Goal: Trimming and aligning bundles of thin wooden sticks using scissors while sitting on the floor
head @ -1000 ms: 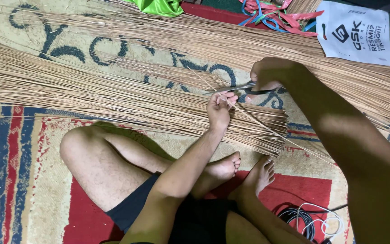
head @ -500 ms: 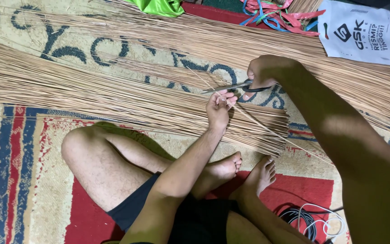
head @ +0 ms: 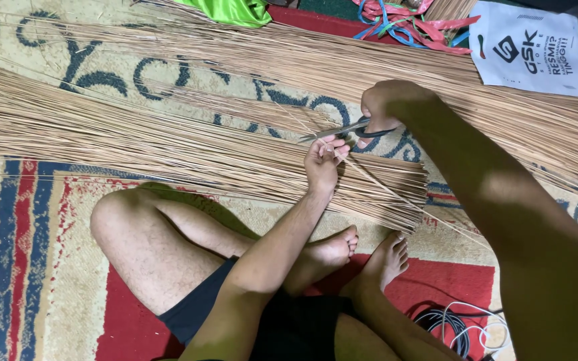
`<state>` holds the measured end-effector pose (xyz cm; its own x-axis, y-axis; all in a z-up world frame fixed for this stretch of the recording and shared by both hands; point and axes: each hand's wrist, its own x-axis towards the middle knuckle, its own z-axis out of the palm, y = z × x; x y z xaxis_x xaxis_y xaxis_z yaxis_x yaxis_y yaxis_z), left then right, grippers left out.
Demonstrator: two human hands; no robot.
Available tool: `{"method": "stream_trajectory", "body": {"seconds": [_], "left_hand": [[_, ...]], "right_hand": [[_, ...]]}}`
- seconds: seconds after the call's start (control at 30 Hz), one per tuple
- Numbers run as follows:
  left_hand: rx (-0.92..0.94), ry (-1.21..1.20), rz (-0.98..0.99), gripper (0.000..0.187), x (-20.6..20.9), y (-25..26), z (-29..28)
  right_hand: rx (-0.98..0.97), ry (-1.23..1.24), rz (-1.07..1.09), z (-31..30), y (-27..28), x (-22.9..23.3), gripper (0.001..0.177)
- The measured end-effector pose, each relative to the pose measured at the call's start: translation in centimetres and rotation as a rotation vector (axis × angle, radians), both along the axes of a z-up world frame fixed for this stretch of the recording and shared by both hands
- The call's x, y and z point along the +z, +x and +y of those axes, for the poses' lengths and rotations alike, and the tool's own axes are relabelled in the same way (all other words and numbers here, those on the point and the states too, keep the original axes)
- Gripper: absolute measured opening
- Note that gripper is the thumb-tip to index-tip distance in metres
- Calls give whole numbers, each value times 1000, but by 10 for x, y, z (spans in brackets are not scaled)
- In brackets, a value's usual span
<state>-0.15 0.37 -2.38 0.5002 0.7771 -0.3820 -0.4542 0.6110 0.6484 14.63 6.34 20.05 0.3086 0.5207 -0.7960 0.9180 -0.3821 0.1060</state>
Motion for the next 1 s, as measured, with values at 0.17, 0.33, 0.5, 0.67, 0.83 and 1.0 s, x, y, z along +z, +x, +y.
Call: {"method": "stream_trajectory", "body": {"seconds": [0.17, 0.33, 0.5, 0.67, 0.83, 1.0], "left_hand": [[25, -51, -6, 26, -3, -2, 0], [37, -84, 2, 25, 1, -9, -1], [33, -122, -7, 22, 12, -7, -1], [43, -92, -1, 22, 18, -16, 6], [55, -77, 37, 24, 13, -33, 20], [70, -44, 60, 23, 4, -38, 22]], "right_hand": [[79, 0, -5, 1, -7, -11, 51], [162, 3, 14, 4, -8, -37, 40], [262, 82, 18, -3, -3, -72, 42], [52, 220, 72, -41, 43, -110, 40], [-148, 401, 114, -116, 68, -122, 39], [-280, 480, -53, -185, 90, -166, 36]]}}
